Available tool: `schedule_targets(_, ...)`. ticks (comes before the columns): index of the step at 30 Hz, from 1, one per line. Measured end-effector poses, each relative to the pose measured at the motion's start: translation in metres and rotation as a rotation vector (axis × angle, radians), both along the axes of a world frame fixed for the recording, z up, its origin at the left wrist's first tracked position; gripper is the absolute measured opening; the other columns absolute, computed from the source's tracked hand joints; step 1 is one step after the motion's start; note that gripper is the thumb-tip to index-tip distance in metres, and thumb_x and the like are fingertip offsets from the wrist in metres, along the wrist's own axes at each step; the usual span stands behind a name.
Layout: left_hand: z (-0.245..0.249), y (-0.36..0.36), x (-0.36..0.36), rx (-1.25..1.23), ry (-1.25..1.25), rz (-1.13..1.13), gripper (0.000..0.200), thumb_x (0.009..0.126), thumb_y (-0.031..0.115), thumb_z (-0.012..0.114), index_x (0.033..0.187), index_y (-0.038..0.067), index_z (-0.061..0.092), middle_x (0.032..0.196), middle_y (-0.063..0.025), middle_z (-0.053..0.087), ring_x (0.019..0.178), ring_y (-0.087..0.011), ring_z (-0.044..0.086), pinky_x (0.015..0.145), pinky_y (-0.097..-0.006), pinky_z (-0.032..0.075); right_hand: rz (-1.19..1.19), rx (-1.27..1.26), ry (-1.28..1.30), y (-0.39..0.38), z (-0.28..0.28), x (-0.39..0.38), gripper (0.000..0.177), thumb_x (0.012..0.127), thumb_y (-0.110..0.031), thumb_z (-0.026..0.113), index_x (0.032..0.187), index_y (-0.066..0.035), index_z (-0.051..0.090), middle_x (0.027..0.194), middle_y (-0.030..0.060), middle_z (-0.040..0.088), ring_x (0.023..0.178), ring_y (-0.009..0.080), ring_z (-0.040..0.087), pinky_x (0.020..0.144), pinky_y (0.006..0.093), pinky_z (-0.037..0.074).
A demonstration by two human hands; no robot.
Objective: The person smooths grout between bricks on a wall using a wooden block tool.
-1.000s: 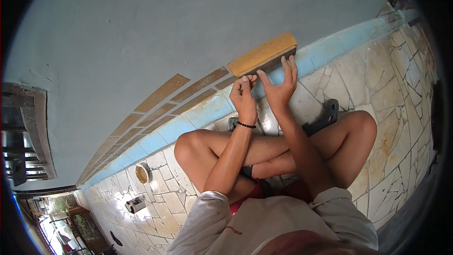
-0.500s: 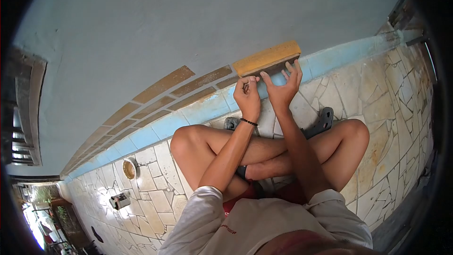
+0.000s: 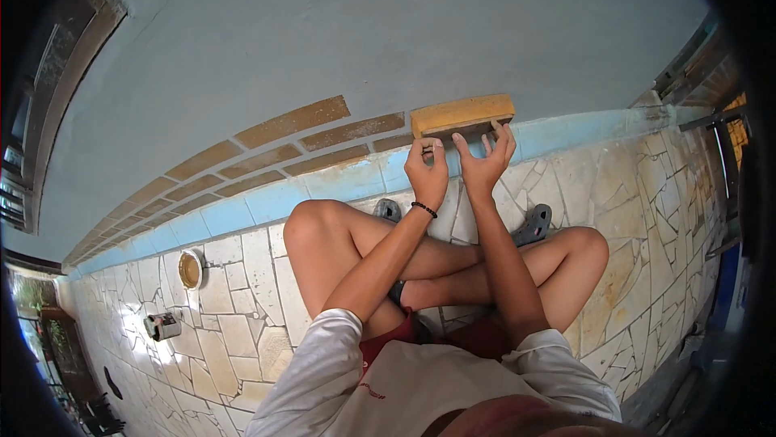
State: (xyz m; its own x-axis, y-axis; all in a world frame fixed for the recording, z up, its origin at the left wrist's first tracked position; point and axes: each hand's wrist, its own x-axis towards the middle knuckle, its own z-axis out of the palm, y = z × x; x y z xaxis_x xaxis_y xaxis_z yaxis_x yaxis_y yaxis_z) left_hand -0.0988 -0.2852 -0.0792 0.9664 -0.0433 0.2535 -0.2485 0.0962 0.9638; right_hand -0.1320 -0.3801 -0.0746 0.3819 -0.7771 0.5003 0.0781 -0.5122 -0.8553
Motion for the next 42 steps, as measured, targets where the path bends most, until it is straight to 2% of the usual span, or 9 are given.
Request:
schedule_targets(7, -0.003, -0.003, 0.004, -0.01, -0.048, 0.011, 0.01, 0.097, 0.008, 0.069, 0.097, -0.002, 0.067, 0.091, -0.0109, 0.072, 0.084, -0.0178, 0.067, 0.079, -0.0329, 0.055, 0.007, 0.046, -0.015, 0.003, -0.002, 0.003, 0.081, 0.072, -0.013, 0.095, 0.139, -0.001, 0.051, 0.151, 0.0217, 0.035, 0.142, 0.0377, 0.04, 0.102, 0.0486, 0.056)
schedule_targets(13, 0.007, -0.001, 0.005, 0.133, -0.054, 0.008, 0.014, 0.099, 0.011, 0.07, 0.104, -0.002, 0.066, 0.094, -0.0057, 0.07, 0.085, -0.0115, 0.063, 0.076, -0.0295, 0.054, -0.007, 0.125, -0.094, 0.006, -0.008, 0.014, 0.091, 0.071, -0.009, 0.095, 0.145, 0.0, 0.043, 0.152, 0.0221, 0.035, 0.141, 0.038, 0.042, 0.109, 0.0487, 0.053)
schedule_targets(15, 0.004, -0.002, 0.004, 0.044, -0.021, -0.045, 0.016, 0.099, 0.011, 0.07, 0.106, -0.002, 0.065, 0.095, -0.0061, 0.07, 0.085, -0.0112, 0.063, 0.075, -0.0291, 0.054, -0.009, 0.195, -0.165, 0.007, -0.01, 0.019, 0.093, 0.07, -0.006, 0.095, 0.145, 0.001, 0.041, 0.151, 0.0221, 0.037, 0.14, 0.0379, 0.044, 0.11, 0.0484, 0.052)
schedule_targets(17, -0.002, -0.003, 0.009, 0.013, -0.012, -0.074, 0.017, 0.099, 0.011, 0.07, 0.11, -0.002, 0.065, 0.096, -0.0074, 0.071, 0.085, -0.0106, 0.062, 0.075, -0.028, 0.054, -0.013, 0.235, -0.168, 0.01, -0.012, 0.021, 0.09, 0.07, -0.005, 0.095, 0.142, 0.003, 0.043, 0.153, 0.0232, 0.037, 0.139, 0.0378, 0.045, 0.11, 0.0482, 0.053)
schedule_targets(20, 0.0, 0.0, 0.01, 0.078, -0.015, -0.079, 0.017, 0.098, 0.007, 0.067, 0.109, -0.006, 0.065, 0.104, -0.0164, 0.072, 0.091, -0.0205, 0.071, 0.081, -0.0322, 0.058, -0.022, 0.19, -0.157, 0.007, -0.015, 0.023, 0.084, 0.07, -0.004, 0.095, 0.138, 0.005, 0.047, 0.158, 0.0247, 0.035, 0.138, 0.038, 0.048, 0.108, 0.0474, 0.055)
schedule_targets(23, -0.001, -0.003, 0.008, 0.014, -0.053, -0.094, 0.018, 0.1, 0.006, 0.067, 0.115, -0.004, 0.064, 0.106, -0.0109, 0.071, 0.098, -0.0133, 0.067, 0.087, -0.0279, 0.054, -0.038, 0.109, -0.162, 0.008, -0.018, 0.024, 0.077, 0.071, -0.004, 0.094, 0.133, 0.007, 0.05, 0.162, 0.0256, 0.033, 0.137, 0.0394, 0.051, 0.106, 0.0469, 0.056)
schedule_targets(30, -0.009, -0.004, 0.012, -0.031, 0.006, -0.148, 0.02, 0.101, 0.003, 0.065, 0.12, -0.004, 0.062, 0.117, -0.0118, 0.069, 0.108, -0.0152, 0.066, 0.095, -0.0287, 0.053, -0.039, 0.116, -0.147, 0.011, -0.009, 0.027, 0.065, 0.076, 0.001, 0.09, 0.13, 0.01, 0.057, 0.164, 0.0234, 0.034, 0.139, 0.0387, 0.052, 0.106, 0.048, 0.056)
schedule_targets(37, 0.001, -0.004, 0.009, -0.05, 0.072, -0.184, 0.026, 0.101, 0.003, 0.065, 0.126, -0.004, 0.059, 0.122, -0.0145, 0.068, 0.116, -0.0184, 0.065, 0.104, -0.0324, 0.05, -0.043, 0.127, -0.129, 0.006, -0.008, 0.031, 0.064, 0.075, 0.001, 0.09, 0.132, 0.009, 0.06, 0.164, 0.0252, 0.033, 0.139, 0.0415, 0.052, 0.104, 0.0492, 0.058)
schedule_targets(42, 0.002, -0.004, 0.015, -0.041, 0.06, -0.194, 0.029, 0.1, 0.004, 0.066, 0.125, -0.007, 0.058, 0.124, -0.0184, 0.067, 0.113, -0.019, 0.065, 0.101, -0.031, 0.051, -0.055, 0.141, -0.147, 0.006, -0.008, 0.038, 0.065, 0.074, -0.003, 0.092, 0.131, 0.007, 0.062, 0.165, 0.0275, 0.031, 0.139, 0.0443, 0.051, 0.099, 0.049, 0.061)
